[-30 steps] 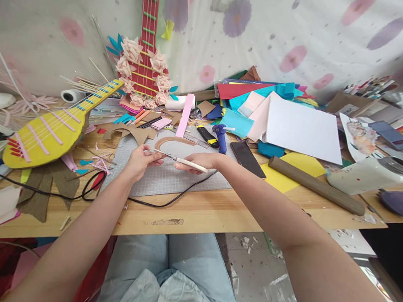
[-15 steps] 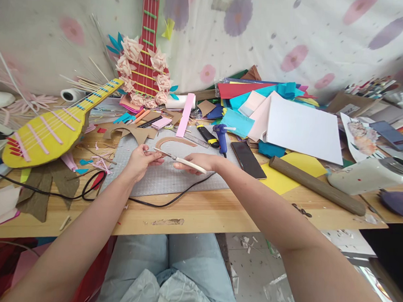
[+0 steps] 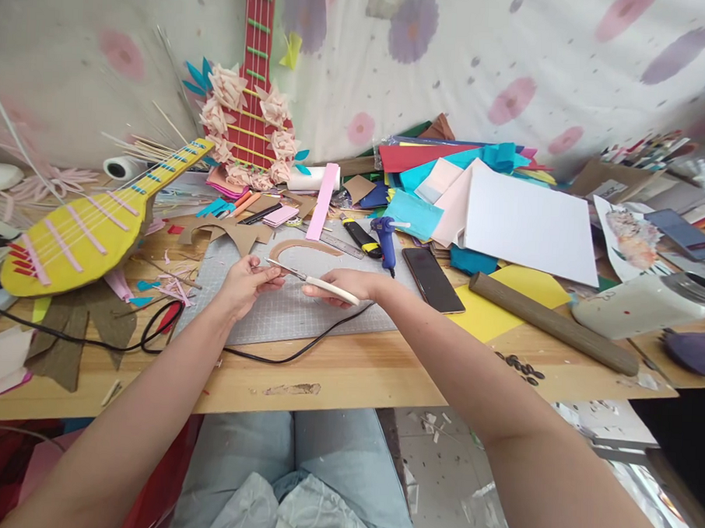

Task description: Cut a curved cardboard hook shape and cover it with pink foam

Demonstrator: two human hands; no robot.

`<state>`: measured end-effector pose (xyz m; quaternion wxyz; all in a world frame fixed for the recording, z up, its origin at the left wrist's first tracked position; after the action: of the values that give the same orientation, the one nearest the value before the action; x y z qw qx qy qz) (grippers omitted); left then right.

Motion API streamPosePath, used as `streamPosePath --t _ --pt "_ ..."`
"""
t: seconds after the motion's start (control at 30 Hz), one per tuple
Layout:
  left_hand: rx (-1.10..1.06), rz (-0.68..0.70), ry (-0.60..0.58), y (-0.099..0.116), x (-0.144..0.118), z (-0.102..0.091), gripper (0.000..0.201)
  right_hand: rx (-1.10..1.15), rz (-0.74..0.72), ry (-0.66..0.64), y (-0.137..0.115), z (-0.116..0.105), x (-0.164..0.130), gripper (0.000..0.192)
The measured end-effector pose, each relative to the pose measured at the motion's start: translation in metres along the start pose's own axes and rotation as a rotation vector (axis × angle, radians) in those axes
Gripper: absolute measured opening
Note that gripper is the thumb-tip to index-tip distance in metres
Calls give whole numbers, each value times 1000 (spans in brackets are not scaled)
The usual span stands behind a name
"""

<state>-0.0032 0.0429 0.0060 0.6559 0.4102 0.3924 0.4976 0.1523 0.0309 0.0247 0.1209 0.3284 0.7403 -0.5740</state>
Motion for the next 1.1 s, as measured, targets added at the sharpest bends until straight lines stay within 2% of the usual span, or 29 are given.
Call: streamPosePath --t 0.17,0.37,0.6,0.93,1.1 --pt "-26 -9 14 0 -1 2 47 41 -55 -45 -3 3 2 56" --pt "-52 -24 12 -2 -1 3 45 49 -75 -32 -2 3 3 55" --pt "-67 -20 -15 0 -2 4 44 154 -39 -53 2 5 2 58" --pt "-77 -15 3 -1 -1 3 36 53 -114 -11 -3 2 5 54" --pt "-22 -2 0 8 0 -2 27 45 -110 -16 -4 -2 13 53"
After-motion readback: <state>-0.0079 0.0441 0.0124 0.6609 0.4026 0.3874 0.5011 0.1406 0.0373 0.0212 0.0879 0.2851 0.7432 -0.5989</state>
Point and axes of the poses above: each hand's wrist, its own x-axis towards the middle knuckle, its own z-axis out of the palm, y = z × x, the point moved 7 cm from there along x, towards the middle knuckle, and after that the axes turned 13 degrees about -y, right-handed, at the moved point
